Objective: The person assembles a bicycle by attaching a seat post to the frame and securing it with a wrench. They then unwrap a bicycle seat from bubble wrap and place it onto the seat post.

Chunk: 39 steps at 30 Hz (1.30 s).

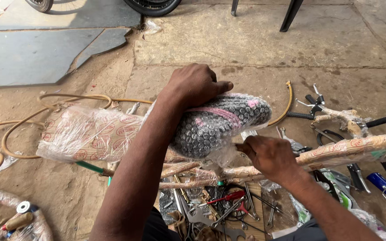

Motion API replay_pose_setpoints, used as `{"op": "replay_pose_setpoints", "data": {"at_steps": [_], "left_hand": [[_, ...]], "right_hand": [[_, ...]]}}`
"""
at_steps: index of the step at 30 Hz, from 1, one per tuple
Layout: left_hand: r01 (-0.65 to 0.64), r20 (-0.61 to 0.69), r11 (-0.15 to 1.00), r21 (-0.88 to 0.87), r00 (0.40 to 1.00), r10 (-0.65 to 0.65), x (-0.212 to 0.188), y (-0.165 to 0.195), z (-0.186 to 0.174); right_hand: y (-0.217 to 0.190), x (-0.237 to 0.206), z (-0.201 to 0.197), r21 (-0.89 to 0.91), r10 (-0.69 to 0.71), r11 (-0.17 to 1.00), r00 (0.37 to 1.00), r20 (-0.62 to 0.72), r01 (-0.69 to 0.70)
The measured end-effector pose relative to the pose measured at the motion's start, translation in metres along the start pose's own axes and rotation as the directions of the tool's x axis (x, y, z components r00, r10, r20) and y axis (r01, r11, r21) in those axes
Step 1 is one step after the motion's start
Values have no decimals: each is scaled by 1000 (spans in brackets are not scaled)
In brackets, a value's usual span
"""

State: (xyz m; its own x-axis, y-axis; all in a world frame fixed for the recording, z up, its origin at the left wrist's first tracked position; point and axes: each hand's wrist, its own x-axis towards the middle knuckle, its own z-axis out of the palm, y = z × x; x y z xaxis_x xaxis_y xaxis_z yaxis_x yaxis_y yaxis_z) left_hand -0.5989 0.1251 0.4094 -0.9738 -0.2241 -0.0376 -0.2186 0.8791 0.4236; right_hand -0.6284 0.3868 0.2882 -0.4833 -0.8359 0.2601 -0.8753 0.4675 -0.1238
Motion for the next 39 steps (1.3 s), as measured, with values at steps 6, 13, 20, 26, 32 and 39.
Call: {"op": "replay_pose_setpoints", "data": {"at_steps": [6, 13, 20, 26, 32, 39], "left_hand": [[-44, -34, 999, 9, 998, 45, 0, -3, 0], [-12, -21, 1000, -9, 1000, 12, -2, -1, 0], [-30, 23, 999, -29, 999, 30, -4, -2, -4], [-37, 20, 998, -48, 999, 38, -13, 1, -7], [-38, 53, 998, -43, 998, 41, -16, -9, 0], [29, 42, 994, -110, 999, -25, -18, -5, -8]], "right_hand": [[-6, -5, -17, -44, 81, 996, 996, 43, -79], [-9, 1, -23, -230, 159, 967, 968, 196, -112], [1, -7, 10, 65, -63, 995, 978, -201, 78], [38, -17, -5, 153, -103, 986, 975, 196, 73], [42, -50, 71, 280, 50, 957, 995, 91, -74], [-7, -26, 279, 295, -74, 899, 776, -627, 325]]}}
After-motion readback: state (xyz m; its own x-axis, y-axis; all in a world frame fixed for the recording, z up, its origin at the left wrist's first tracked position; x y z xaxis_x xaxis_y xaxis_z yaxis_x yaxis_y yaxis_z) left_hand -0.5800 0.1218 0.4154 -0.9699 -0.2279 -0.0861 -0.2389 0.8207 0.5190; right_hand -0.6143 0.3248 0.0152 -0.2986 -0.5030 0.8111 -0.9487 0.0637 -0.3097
